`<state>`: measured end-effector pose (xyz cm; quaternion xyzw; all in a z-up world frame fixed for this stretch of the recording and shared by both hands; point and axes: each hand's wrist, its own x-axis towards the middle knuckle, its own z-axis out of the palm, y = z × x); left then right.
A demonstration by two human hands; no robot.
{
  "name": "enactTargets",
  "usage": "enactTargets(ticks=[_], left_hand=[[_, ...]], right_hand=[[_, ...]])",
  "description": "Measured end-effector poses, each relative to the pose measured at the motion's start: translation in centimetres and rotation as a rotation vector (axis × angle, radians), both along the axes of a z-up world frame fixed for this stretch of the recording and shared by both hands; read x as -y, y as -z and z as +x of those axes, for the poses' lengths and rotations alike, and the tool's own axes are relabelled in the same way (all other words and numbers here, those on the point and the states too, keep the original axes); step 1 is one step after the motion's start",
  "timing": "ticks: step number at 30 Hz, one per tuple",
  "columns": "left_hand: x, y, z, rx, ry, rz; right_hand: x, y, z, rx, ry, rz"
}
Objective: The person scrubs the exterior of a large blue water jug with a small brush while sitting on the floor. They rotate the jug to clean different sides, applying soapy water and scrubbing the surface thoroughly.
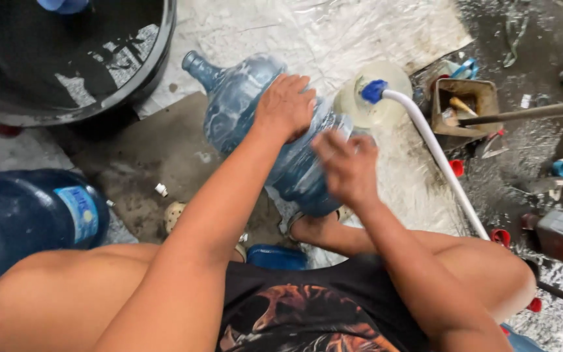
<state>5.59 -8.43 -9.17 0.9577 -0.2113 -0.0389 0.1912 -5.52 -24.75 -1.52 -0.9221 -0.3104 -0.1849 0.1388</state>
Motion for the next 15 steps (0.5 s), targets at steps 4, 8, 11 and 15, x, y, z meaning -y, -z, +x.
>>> enactTargets(ticks=[4,8,11,15], left_hand=[[-0.5,-0.6,-0.7,0.070,0.043,-0.032],[-2.4,-0.5,-3.5,0.388,-0.086,-0.119],[-3.7,-3.8,-4.7,0.441,-0.116,-0.073],[-6.6,-7.0,-8.7,0.285,-0.177,0.099]], right_hand=[[-0.7,-0.1,-2.3,-0.053,-0.130,-0.073],[4.8,4.2,2.3,-0.109,0.196,0.035],[4.8,2.7,1.9,-0.162,0.372,0.097],[-2.1,-1.7,-2.1,-0.081,0.311,0.089]])
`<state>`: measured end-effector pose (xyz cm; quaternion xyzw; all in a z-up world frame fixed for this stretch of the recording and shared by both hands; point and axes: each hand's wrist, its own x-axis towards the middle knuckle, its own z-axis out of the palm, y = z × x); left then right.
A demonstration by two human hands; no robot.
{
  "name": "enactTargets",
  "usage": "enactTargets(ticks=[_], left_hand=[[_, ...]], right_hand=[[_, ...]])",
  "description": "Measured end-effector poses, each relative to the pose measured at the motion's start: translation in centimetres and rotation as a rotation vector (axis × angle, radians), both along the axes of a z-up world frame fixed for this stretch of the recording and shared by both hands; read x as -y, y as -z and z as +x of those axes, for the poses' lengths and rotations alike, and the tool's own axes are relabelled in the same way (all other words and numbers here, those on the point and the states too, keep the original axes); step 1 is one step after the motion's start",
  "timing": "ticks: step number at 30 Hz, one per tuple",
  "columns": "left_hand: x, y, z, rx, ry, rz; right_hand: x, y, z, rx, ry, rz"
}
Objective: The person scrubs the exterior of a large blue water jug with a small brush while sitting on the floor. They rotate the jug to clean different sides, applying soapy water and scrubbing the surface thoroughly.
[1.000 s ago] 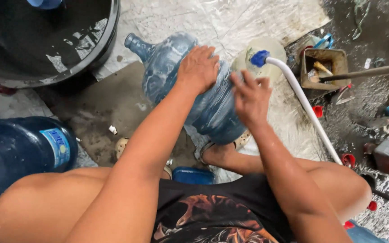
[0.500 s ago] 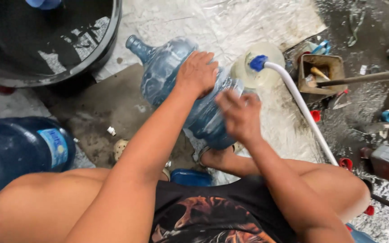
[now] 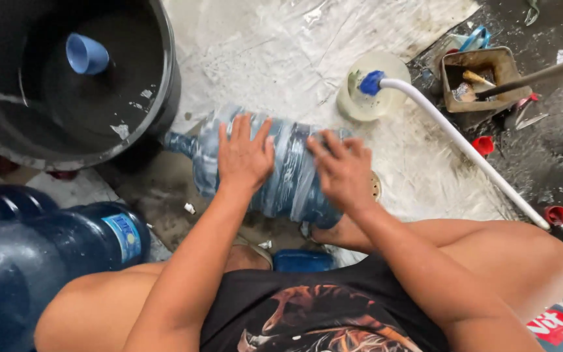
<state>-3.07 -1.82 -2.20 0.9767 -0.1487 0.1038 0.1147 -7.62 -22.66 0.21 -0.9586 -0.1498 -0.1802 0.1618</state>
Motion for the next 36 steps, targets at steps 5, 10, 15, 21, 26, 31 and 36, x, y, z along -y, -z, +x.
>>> enactTargets(ticks=[5,10,15,21,26,31,36], left_hand=[[-0.1,-1.4,-4.3,-0.056,-0.139,0.116],[-0.4,-5.2,-7.7,-0.294,-0.259,0.150],[-1.5,-8.3,-7.6,-0.404,-0.273,-0.186],[-10.5,-1.9,-10.1,-0.704,-1.548,-0.837],[-10.8,8.1,-8.7,-0.873,-1.545,-1.577],[-16.1,21.6,-8.7,-0.577,-1.750,-1.717],[-13.8,10.7,-3.7,-0.001,-0.829,-2.355]], right_hand=[[-0.5,0.7,0.6,0.186,-0.037,-0.010],[-0.6,1.4,4.1,0.298,-0.119,0.049],[-1.3,1.4,4.2,0.284,0.082,0.138],[-0.7,2.1,3.2,0.316,0.130,0.036],[-0.9,1.8,2.4,0.336,0.148,0.051],[0.1,2.3,2.4,0.313,0.151,0.103],[7.2,6.5,6.2,-0.539,0.726,0.574]])
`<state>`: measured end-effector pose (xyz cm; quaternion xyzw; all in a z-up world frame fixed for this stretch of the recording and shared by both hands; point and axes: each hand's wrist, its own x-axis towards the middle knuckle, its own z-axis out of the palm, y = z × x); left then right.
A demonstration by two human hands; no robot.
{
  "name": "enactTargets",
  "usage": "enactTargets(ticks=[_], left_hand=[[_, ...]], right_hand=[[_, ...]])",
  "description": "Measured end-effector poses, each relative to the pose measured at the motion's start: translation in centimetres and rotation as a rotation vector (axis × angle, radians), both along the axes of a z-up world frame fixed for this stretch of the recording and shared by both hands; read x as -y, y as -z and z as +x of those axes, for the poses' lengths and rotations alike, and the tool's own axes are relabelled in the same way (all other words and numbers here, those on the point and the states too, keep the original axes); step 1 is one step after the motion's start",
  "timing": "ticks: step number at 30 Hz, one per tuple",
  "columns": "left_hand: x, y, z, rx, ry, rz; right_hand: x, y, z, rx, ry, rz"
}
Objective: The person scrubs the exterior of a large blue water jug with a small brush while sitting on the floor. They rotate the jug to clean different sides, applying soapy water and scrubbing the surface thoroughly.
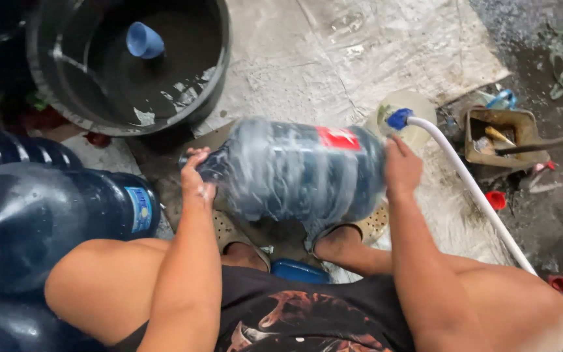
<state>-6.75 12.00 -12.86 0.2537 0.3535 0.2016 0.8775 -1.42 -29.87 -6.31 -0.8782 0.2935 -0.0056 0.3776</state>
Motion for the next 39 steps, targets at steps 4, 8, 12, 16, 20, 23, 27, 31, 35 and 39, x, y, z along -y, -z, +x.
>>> enactTargets(ticks=[4,8,12,16,20,23,27,31,35,39], left_hand=[[1.7,-9.3,0.7,0.256,0.276,-0.042],[2.8,-6.8,2.5,-0.251,0.135,0.010],[0.7,2.7,2.2,-0.814,0.032,0.086],[-2.0,7.2,1.1,-0.445,0.028,-0.118],[-0.8,0.8,0.6,-0.082,0.059,-0.086],[0.4,-2.3,0.7,0.040,0.178,-0.082],[0.7,-3.9,0.5,0.081,0.250,-0.077],[2.1,-4.2,0.9,0.059,0.199,-0.043],[1.8,3.7,1.6,-0.177,0.016,0.026],[1.7,4.2,0.2,-0.315,-0.057,0.014]], right_hand=[[0.4,-0.6,0.9,0.037,0.208,0.427],[-1.9,-0.8,0.1,0.154,-0.025,-0.036],[-5.7,-2.8,-2.6,0.477,-0.126,-0.273],[-6.6,-3.6,-3.3,0.772,-0.352,-0.410],[-9.7,-4.0,-4.3,0.869,-0.612,-0.549],[-13.3,-6.2,-6.0,0.901,-0.736,-0.396],[-13.3,-5.4,-6.9,0.949,-0.957,-0.350],[-12.4,-6.2,-2.9,0.871,-0.828,-0.366],[-15.4,-6.2,-6.9,0.897,-0.877,-0.337],[-14.8,-5.2,-7.1,0.900,-0.951,-0.421]])
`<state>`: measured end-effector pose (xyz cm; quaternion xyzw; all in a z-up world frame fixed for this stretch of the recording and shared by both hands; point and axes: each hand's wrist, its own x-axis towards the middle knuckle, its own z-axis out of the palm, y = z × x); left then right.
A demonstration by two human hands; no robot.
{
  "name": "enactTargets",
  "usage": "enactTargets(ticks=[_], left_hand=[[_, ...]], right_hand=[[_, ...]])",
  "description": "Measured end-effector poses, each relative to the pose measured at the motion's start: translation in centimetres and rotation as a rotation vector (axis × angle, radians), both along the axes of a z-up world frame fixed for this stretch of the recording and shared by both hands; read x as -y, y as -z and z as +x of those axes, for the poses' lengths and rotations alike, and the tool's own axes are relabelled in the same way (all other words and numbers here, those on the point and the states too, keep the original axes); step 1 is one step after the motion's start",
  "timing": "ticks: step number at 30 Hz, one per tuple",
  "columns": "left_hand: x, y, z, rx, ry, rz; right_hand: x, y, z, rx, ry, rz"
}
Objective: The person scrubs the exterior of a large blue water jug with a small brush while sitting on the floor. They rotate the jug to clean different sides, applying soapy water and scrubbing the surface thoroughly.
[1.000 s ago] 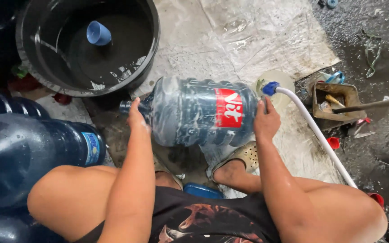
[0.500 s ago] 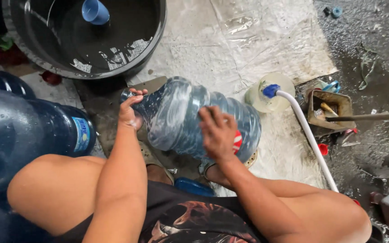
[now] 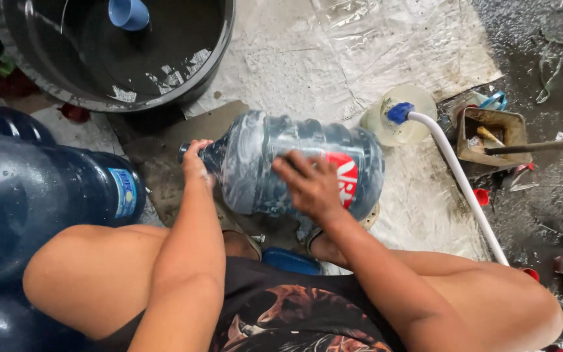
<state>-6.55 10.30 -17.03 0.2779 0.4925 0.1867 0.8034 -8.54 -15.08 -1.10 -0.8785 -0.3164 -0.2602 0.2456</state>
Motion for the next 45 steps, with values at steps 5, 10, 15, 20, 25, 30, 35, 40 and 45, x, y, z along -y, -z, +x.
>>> enactTargets(ticks=[5,10,15,20,25,30,35,40,45], left_hand=[[-0.3,-2.1,0.5,-0.462,0.320,0.224],[4.6,-12.7,1.3,-0.732,0.628,0.519],[6.5,-16.7,0.8,-0.320,1.089,1.312],[5.6,-15.9,1.1,-0.170,1.083,1.361],[5.1,-13.5,1.1,-0.088,1.087,1.406],[4.3,-13.6,1.0,0.017,1.050,1.410],[4.4,-14.3,0.2,0.046,1.018,1.457],[5.6,-14.8,0.3,-0.136,1.147,1.445],[5.5,-14.9,-0.1,-0.034,0.995,1.590]], right_hand=[[3.0,0.1,4.3,0.060,0.190,-0.021],[1.9,0.6,2.1,0.035,0.178,-0.070],[0.7,0.0,2.1,-0.014,0.073,-0.064],[-1.3,-0.1,-0.6,-0.092,-0.548,-0.200],[-2.4,2.4,6.8,-0.110,-0.418,-0.083],[-5.1,3.2,10.4,-0.355,-0.089,-0.122],[-3.1,-0.7,4.4,-0.346,-0.228,-0.236],[-2.4,4.0,12.1,-0.410,-0.036,-0.314],[-1.8,1.9,9.5,-0.481,0.025,-0.252]])
